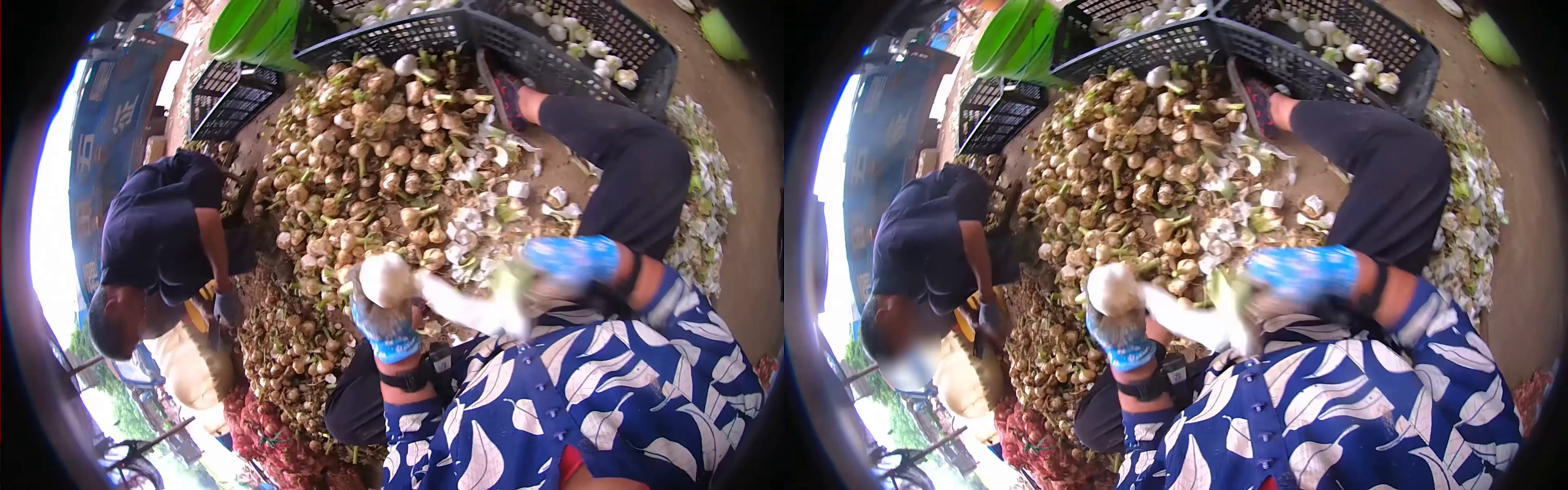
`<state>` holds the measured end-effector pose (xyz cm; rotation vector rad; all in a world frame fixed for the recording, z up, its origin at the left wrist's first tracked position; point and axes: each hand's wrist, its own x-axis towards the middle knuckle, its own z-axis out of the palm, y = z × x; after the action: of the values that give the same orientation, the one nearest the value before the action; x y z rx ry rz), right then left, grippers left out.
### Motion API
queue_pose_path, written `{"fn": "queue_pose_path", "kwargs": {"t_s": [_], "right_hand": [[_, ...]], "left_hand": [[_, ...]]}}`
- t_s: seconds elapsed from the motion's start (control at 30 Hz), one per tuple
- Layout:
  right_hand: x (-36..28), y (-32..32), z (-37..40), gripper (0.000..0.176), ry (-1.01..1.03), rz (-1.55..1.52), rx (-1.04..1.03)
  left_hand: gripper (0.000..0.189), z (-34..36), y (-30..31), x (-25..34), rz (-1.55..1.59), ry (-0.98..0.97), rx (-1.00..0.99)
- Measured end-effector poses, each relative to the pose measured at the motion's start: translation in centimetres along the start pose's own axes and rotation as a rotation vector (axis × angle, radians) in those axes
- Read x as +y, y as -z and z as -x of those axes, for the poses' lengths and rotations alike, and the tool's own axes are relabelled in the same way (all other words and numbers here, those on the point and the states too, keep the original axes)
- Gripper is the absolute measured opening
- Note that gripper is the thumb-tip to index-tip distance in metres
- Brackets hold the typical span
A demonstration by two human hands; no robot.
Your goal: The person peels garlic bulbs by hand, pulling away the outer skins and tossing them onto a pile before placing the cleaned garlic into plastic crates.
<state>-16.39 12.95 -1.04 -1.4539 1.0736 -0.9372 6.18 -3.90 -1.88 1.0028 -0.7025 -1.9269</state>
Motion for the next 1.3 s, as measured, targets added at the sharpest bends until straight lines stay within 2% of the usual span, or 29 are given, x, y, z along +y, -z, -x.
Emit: {"fn": "queue_pose_path", "kwargs": {"t_s": [0.03,0.07,0.1,0.2,0.27,0.33,0.37,0.4,0.43,0.47,0.53,0.57,0.6,0.63,0.67,0.7,0.77,0.8,0.87,0.93,0.97,1.0,1.07,1.1,1.17,1.2,1.23,1.27,1.3], "right_hand": [[-1.7,1.4,1.6,0.019,0.152,-0.230,0.021],[-2.7,2.4,3.0,0.020,0.300,-0.463,0.050],[-0.3,2.6,3.7,0.020,0.307,-0.463,0.053],[10.3,3.6,4.2,0.024,-0.168,0.098,0.540],[-0.5,4.0,-0.8,0.040,-0.969,0.765,0.092],[2.6,1.7,0.5,0.045,-0.568,0.750,0.041],[3.5,0.3,0.4,0.035,-0.374,0.682,0.267],[3.8,-0.2,-0.3,0.029,-0.470,0.677,0.211],[3.9,-0.3,-0.8,0.028,-0.538,0.700,0.163],[4.0,-0.1,-1.2,0.026,-0.603,0.726,0.118],[4.6,0.3,-1.1,0.027,-0.572,0.708,0.206],[5.0,0.5,-1.1,0.027,-0.538,0.687,0.284],[5.2,0.9,-1.3,0.027,-0.551,0.682,0.280],[5.1,1.2,-1.5,0.028,-0.606,0.636,0.275],[5.3,1.3,-1.7,0.028,-0.663,0.590,0.270],[5.8,1.0,-1.7,0.031,-0.621,0.591,0.329],[7.3,0.8,-1.8,0.035,-0.702,0.511,0.249],[7.0,1.0,-2.5,0.036,-0.730,0.446,0.248],[7.5,0.8,-2.9,0.035,-0.761,0.509,0.206],[9.1,0.6,-4.4,0.032,-0.596,0.062,0.480],[8.9,1.2,-5.3,0.032,-0.691,-0.183,0.483],[9.1,1.4,-6.2,0.032,-0.683,-0.183,0.482],[10.0,1.5,-7.8,0.031,-0.694,-0.370,0.540],[10.1,0.9,-8.8,0.030,-0.671,-0.370,0.582],[11.3,-0.7,-10.0,0.031,-0.517,-0.350,0.623],[11.7,-0.8,-9.8,0.031,-0.405,0.114,0.503],[11.0,-0.9,-9.8,0.031,-0.367,0.136,0.515],[10.2,-1.5,-9.7,0.031,-0.330,0.161,0.526],[11.4,-2.3,-9.2,0.031,-0.145,0.433,0.521]], "left_hand": [[0.037,-1.5,0.6,0.6,0.235,0.172,-0.050],[0.037,-3.2,1.3,0.1,0.344,0.163,0.053],[0.036,-4.1,2.1,-0.4,0.359,0.188,0.057],[0.035,-3.8,-1.5,-0.4,0.300,0.256,0.149],[0.039,-4.3,-3.2,-0.5,0.238,0.213,0.117],[0.042,-6.2,-6.0,1.1,-0.152,0.035,0.004],[0.039,-6.5,-9.1,3.0,0.191,0.063,-0.166],[0.050,-9.6,-8.4,3.7,0.164,-0.010,-0.369],[0.050,-9.9,-10.2,5.8,0.431,0.087,-0.507],[0.048,-9.1,-13.8,7.8,0.143,-0.159,-0.576],[0.045,-10.3,-14.1,8.3,-0.279,-0.577,-0.607],[0.047,-10.9,-12.8,7.0,-0.490,-0.588,-0.456],[0.050,-10.8,-12.0,5.6,-0.665,-0.347,-0.330],[0.051,-13.1,-8.8,2.4,-0.975,-0.320,-0.310],[0.056,-16.8,-2.4,-2.3,-1.162,-0.517,-0.446],[0.064,-17.9,-0.2,-4.4,-1.552,-0.592,-0.515],[0.070,-19.5,4.5,-9.6,-1.975,-0.187,-0.482],[0.070,-20.3,7.2,-11.8,-1.987,-0.022,-0.524],[0.066,-20.9,10.1,-14.3,-1.966,-0.084,-0.535],[0.065,-22.0,12.2,-16.3,-1.403,0.270,-0.264],[0.057,-21.2,12.1,-16.4,-1.488,0.091,-0.213],[0.057,-20.1,10.8,-15.2,-1.491,0.085,-0.209],[0.051,-17.2,7.2,-12.2,-1.004,0.208,-0.222],[0.048,-14.1,3.4,-9.3,-0.936,0.158,-0.304],[0.049,-10.6,2.3,-8.3,-0.900,0.050,-0.415],[0.048,-8.3,1.1,-7.6,-0.970,-0.062,-0.405],[0.048,-6.7,0.1,-6.8,-1.103,-0.242,-0.442],[0.049,-5.3,-1.1,-6.0,-1.306,-0.333,-0.362],[0.057,-4.2,-1.3,-5.1,-1.275,-0.273,-0.431]]}}
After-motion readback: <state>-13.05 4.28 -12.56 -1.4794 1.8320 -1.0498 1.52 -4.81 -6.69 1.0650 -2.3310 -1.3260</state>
